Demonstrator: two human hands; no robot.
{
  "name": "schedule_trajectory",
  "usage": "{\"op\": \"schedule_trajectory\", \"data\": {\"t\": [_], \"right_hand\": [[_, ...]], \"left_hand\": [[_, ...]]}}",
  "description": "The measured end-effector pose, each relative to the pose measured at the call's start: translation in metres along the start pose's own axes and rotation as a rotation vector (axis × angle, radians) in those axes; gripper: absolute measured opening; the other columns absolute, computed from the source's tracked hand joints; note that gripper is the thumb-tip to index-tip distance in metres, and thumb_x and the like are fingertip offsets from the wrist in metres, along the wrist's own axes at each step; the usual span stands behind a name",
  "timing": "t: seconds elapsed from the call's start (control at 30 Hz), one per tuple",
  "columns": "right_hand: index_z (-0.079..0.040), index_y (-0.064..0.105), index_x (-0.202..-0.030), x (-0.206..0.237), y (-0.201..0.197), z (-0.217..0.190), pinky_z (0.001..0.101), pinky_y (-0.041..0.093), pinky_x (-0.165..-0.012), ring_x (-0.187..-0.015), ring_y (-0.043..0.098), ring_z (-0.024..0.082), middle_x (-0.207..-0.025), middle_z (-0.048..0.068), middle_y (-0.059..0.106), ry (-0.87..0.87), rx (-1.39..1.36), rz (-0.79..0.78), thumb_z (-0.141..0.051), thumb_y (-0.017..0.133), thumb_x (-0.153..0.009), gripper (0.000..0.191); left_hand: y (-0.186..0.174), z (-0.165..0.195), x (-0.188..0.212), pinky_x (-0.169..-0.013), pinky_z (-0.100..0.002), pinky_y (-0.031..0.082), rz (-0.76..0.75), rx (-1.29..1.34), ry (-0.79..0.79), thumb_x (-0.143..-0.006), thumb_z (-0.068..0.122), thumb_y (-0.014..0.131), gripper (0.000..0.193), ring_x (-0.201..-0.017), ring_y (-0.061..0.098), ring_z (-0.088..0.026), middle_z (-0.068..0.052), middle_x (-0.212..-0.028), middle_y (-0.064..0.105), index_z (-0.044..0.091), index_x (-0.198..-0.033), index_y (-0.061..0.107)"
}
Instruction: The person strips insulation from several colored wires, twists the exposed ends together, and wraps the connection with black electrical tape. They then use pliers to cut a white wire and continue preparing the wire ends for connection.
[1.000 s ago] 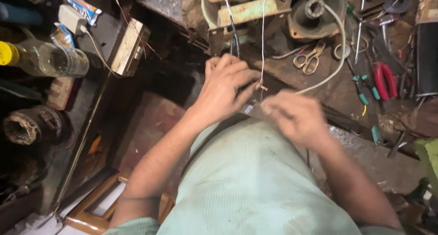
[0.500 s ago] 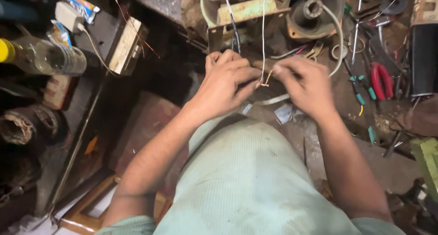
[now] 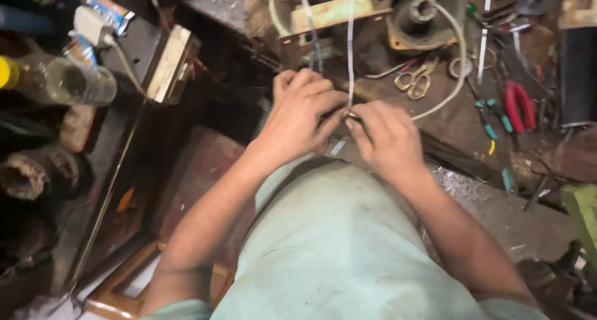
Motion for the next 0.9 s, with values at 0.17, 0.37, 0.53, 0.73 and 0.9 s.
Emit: {"op": "schedule_trajectory", "data": {"t": [0.17,0.37,0.53,0.73,0.9], "right_hand": [[-0.008,0.068,-0.108,0.004,0.016,0.011,0.0347,0.058,-0.065,-0.076,0.074,0.021,-0.092,0.007,0.071,0.453,-0.425,0.014,-0.021,0.064,-0.103,0.014],[-0.011,0.067,-0.119,0.046,0.057,0.051,0.0298,0.062,-0.074,-0.085,0.075,0.015,-0.093,0.004,0.076,0.693,-0.989,-0.359,-0.025,0.054,-0.105,0.024],[-0.006,0.067,-0.103,0.094,-0.053,0.178,0.0473,0.052,-0.086,-0.095,0.067,0.037,-0.100,0.015,0.071,0.582,0.139,0.252,-0.023,0.069,-0.103,0.017],[-0.001,0.061,-0.119,0.137,-0.064,0.242,0.0559,0.040,-0.095,-0.119,0.053,0.041,-0.129,0.020,0.057,0.497,0.656,0.112,-0.037,0.085,-0.076,0.061],[-0.010,0.059,-0.117,0.150,-0.049,0.242,0.0529,0.046,-0.090,-0.111,0.056,0.039,-0.119,0.016,0.056,0.592,0.634,-0.011,-0.028,0.085,-0.087,0.043]], "left_hand": [[-0.005,0.006,0.006,-0.103,-0.047,0.033,0.135,-0.031,0.065,-0.091,0.018,0.079,0.020,-0.111,0.057,-0.026,-0.004,-0.100,0.064,0.011,-0.109,0.072],[0.006,0.006,0.007,-0.106,-0.047,0.033,0.010,-0.131,-0.010,-0.091,0.015,0.078,0.019,-0.113,0.057,-0.028,-0.004,-0.100,0.066,0.010,-0.109,0.073],[-0.015,0.021,0.018,-0.110,-0.047,0.036,0.099,-0.179,-0.082,-0.097,0.019,0.078,0.024,-0.122,0.052,-0.034,-0.012,-0.117,0.062,0.008,-0.117,0.071],[-0.031,0.045,0.031,-0.109,-0.045,0.043,0.189,-0.109,-0.124,-0.099,0.019,0.075,0.027,-0.121,0.051,-0.034,-0.014,-0.121,0.060,0.005,-0.121,0.068],[-0.012,0.065,0.024,-0.100,-0.041,0.048,0.122,0.028,-0.082,-0.096,0.017,0.076,0.022,-0.114,0.057,-0.031,-0.013,-0.115,0.062,0.005,-0.113,0.070]]}}
Point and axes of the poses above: each hand's wrist, its own x-axis away from the middle knuckle, its own y-axis out of the palm, z = x × y, the point moved 8 cm from there along -x, towards the middle knuckle
